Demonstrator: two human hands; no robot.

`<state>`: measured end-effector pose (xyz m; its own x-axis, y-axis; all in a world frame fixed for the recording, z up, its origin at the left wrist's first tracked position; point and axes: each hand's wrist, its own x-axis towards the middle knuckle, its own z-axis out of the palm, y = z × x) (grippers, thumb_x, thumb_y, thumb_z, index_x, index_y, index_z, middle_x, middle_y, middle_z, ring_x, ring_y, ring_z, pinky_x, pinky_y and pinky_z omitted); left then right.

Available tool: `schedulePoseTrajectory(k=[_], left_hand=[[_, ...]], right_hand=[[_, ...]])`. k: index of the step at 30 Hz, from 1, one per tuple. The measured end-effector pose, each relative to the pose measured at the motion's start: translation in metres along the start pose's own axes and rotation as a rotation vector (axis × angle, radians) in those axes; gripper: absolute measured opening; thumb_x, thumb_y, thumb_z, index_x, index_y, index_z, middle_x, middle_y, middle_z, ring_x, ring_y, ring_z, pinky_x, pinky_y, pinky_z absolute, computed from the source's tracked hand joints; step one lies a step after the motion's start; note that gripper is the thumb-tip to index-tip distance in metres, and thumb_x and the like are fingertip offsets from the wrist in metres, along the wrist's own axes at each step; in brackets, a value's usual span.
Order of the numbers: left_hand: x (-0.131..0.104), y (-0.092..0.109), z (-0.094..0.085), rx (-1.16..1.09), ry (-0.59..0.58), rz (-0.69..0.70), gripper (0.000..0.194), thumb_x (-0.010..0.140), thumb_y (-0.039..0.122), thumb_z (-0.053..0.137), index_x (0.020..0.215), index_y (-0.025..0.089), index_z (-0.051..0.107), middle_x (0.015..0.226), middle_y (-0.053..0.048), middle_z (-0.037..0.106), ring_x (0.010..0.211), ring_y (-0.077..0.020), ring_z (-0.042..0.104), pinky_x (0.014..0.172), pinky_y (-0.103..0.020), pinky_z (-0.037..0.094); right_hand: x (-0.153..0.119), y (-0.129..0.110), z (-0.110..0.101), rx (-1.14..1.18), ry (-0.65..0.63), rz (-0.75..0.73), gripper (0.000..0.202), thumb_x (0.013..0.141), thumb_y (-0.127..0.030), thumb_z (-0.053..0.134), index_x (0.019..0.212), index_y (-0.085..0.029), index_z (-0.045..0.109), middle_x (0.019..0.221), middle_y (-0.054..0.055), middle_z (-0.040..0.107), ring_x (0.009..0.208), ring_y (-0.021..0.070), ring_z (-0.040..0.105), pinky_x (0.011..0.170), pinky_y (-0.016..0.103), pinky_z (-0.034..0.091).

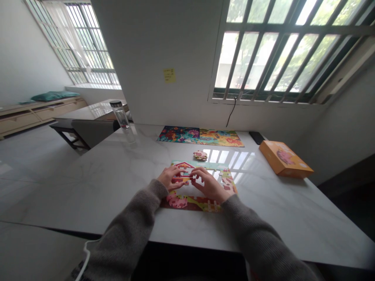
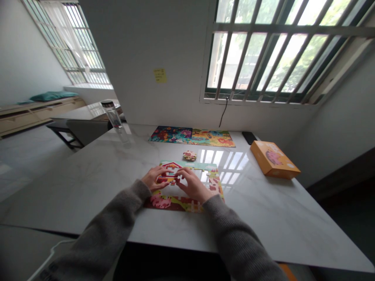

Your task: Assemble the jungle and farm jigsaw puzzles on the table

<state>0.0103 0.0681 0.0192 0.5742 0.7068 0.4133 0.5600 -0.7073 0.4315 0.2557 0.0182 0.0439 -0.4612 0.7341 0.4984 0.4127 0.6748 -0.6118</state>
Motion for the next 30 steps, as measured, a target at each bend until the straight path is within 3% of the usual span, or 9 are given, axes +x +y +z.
schedulePoseTrajectory(k=[9, 13, 15, 18, 22, 30], left_hand=[[0.0, -0.001, 0.0, -0.057, -0.026, -0.017, 0.047, 0.083, 0.039, 0.072, 0.125, 0.021, 0.064, 0.098, -0.007, 0.07, 0.093, -0.023, 0.063, 0.089, -0.039, 0.048], [-0.001, -0.009, -0.001, -0.054, 0.017, -0.052, 0.059, 0.085, 0.044, 0.07, 0.138, 0.022, 0.054, 0.092, -0.004, 0.069, 0.086, -0.0209, 0.064, 0.087, -0.036, 0.048], [-0.001, -0.017, -0.002, -0.025, 0.065, -0.089, 0.056, 0.09, 0.042, 0.063, 0.14, 0.02, 0.052, 0.094, -0.005, 0.069, 0.088, -0.0211, 0.063, 0.089, -0.037, 0.048], [-0.004, -0.032, -0.001, 0.066, 0.112, -0.142, 0.037, 0.092, 0.029, 0.055, 0.126, 0.017, 0.063, 0.103, -0.009, 0.068, 0.099, -0.0241, 0.06, 0.095, -0.039, 0.048], [-0.007, -0.043, 0.004, 0.134, 0.057, -0.165, 0.024, 0.086, 0.023, 0.06, 0.106, 0.019, 0.072, 0.11, -0.009, 0.068, 0.106, -0.0254, 0.058, 0.099, -0.041, 0.047], [-0.008, -0.042, 0.008, 0.172, 0.02, -0.195, 0.021, 0.084, 0.024, 0.064, 0.103, 0.022, 0.073, 0.112, -0.008, 0.067, 0.107, -0.0269, 0.057, 0.099, -0.043, 0.046]], right_hand=[[-0.001, 0.0, 0.001, -0.026, -0.016, 0.009, 0.026, 0.09, -0.019, 0.062, 0.115, -0.025, 0.059, 0.118, 0.009, 0.058, 0.107, 0.022, 0.06, 0.094, 0.039, 0.053], [-0.002, 0.003, 0.002, -0.088, 0.001, 0.04, 0.021, 0.089, -0.016, 0.062, 0.108, -0.024, 0.061, 0.113, 0.008, 0.06, 0.109, 0.023, 0.058, 0.097, 0.041, 0.05], [-0.002, 0.006, 0.003, -0.12, 0.003, 0.045, 0.019, 0.088, -0.015, 0.062, 0.105, -0.024, 0.061, 0.114, 0.008, 0.06, 0.11, 0.0236, 0.057, 0.098, 0.041, 0.048], [-0.003, 0.009, 0.004, -0.145, -0.006, 0.052, 0.018, 0.088, -0.014, 0.062, 0.103, -0.024, 0.062, 0.115, 0.009, 0.06, 0.112, 0.0238, 0.056, 0.099, 0.042, 0.048], [-0.003, 0.01, 0.004, -0.136, 0.001, 0.072, 0.016, 0.089, -0.017, 0.064, 0.103, -0.024, 0.062, 0.114, 0.008, 0.06, 0.111, 0.0234, 0.056, 0.1, 0.041, 0.047], [0.023, 0.013, 0.005, -0.154, -0.096, 0.093, 0.013, 0.09, -0.021, 0.067, 0.102, -0.024, 0.066, 0.11, 0.006, 0.061, 0.103, 0.0214, 0.057, 0.095, 0.038, 0.046]])
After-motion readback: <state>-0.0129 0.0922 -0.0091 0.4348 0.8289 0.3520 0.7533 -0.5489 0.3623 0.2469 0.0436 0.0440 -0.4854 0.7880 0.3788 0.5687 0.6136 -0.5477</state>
